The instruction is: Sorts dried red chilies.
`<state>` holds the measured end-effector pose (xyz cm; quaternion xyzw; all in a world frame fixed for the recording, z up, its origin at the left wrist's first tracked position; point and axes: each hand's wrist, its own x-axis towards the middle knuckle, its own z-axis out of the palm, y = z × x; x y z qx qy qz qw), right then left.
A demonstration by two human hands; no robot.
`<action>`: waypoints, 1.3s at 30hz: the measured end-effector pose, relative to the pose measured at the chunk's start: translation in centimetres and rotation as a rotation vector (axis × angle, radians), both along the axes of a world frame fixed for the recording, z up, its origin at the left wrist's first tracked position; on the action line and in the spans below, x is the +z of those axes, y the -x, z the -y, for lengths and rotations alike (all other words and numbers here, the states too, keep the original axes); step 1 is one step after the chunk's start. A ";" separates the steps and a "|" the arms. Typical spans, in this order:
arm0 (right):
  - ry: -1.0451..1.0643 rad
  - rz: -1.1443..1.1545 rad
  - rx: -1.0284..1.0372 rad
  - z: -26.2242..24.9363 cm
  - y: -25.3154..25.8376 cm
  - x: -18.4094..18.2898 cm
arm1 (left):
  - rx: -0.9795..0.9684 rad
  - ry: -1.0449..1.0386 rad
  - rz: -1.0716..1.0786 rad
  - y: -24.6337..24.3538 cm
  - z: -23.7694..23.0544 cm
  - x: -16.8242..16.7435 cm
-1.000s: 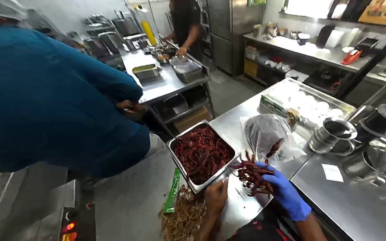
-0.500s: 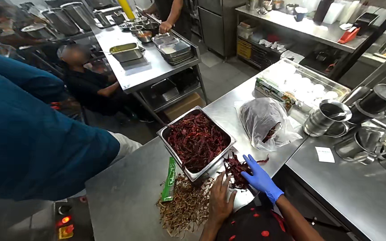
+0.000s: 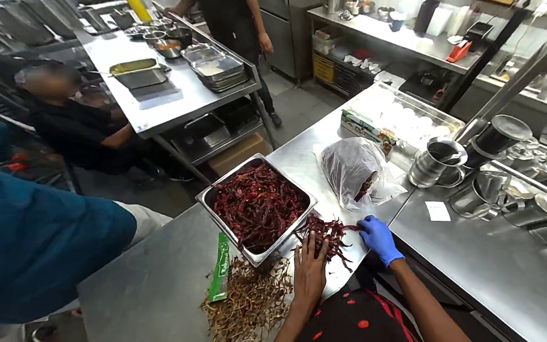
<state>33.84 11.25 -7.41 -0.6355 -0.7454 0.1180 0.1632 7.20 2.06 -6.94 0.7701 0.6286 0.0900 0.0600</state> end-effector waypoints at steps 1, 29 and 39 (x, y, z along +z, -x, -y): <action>-0.022 -0.009 -0.014 0.1 0.2 -0.5 | 0.031 -0.004 -0.016 0.1 0.0 0.2; 0.760 -1.362 0.235 3.2 8.1 14.0 | 0.375 0.242 1.907 0.7 -3.7 13.3; 0.464 -1.099 0.135 2.9 10.7 11.9 | 0.142 0.120 1.563 0.1 -1.2 12.1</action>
